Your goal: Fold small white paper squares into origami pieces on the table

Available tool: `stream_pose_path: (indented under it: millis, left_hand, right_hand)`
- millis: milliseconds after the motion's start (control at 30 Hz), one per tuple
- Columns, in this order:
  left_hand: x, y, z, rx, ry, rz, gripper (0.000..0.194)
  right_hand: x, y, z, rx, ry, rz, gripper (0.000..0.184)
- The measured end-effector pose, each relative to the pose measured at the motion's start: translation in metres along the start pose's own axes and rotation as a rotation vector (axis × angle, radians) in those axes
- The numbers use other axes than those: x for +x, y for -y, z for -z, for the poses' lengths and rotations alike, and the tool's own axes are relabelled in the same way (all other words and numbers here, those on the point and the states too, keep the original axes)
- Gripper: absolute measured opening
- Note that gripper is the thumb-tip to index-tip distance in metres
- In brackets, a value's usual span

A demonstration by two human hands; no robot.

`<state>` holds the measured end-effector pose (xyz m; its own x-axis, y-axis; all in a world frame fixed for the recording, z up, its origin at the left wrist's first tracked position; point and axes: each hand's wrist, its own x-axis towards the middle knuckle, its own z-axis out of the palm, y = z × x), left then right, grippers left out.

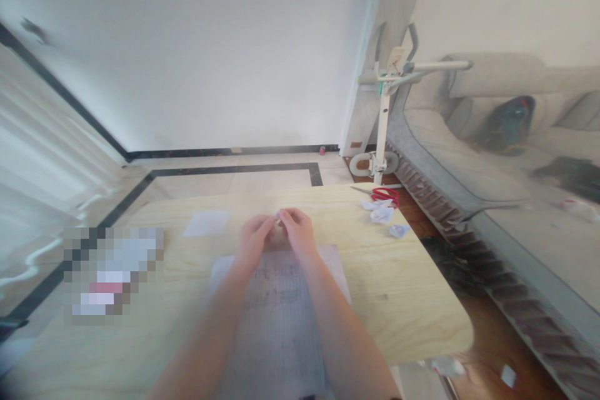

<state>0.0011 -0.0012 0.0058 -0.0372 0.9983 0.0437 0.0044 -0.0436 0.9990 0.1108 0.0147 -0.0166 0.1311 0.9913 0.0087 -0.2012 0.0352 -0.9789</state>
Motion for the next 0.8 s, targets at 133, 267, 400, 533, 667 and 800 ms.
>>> stream_pose_path:
  millis: [133,267,400,533,667,800]
  left_hand:
    - [0.000,0.001,0.002,-0.076,-0.057,-0.010,0.028]
    - [0.000,0.001,0.001,-0.122,-0.026,0.014,0.029]
    - [-0.002,-0.001,-0.001,-0.109,0.059,0.034,0.032]
    - [-0.003,-0.002,-0.001,-0.052,0.075,0.005,0.035]
    - [-0.002,0.004,0.000,-0.060,0.063,0.011,0.035]
    - [0.000,0.012,0.002,-0.141,0.069,0.008,0.036]
  right_hand:
    - [-0.001,-0.002,0.000,-0.140,0.044,0.057,0.034]
    - [-0.002,-0.001,0.001,-0.158,0.084,0.094,0.040]
    - [-0.002,0.001,0.002,-0.088,0.105,0.089,0.040]
    - [-0.003,0.000,0.001,-0.047,0.130,0.068,0.040]
    - [-0.004,0.001,-0.001,-0.060,0.115,0.050,0.039]
    - [-0.008,0.004,-0.004,-0.042,0.189,0.017,0.041]
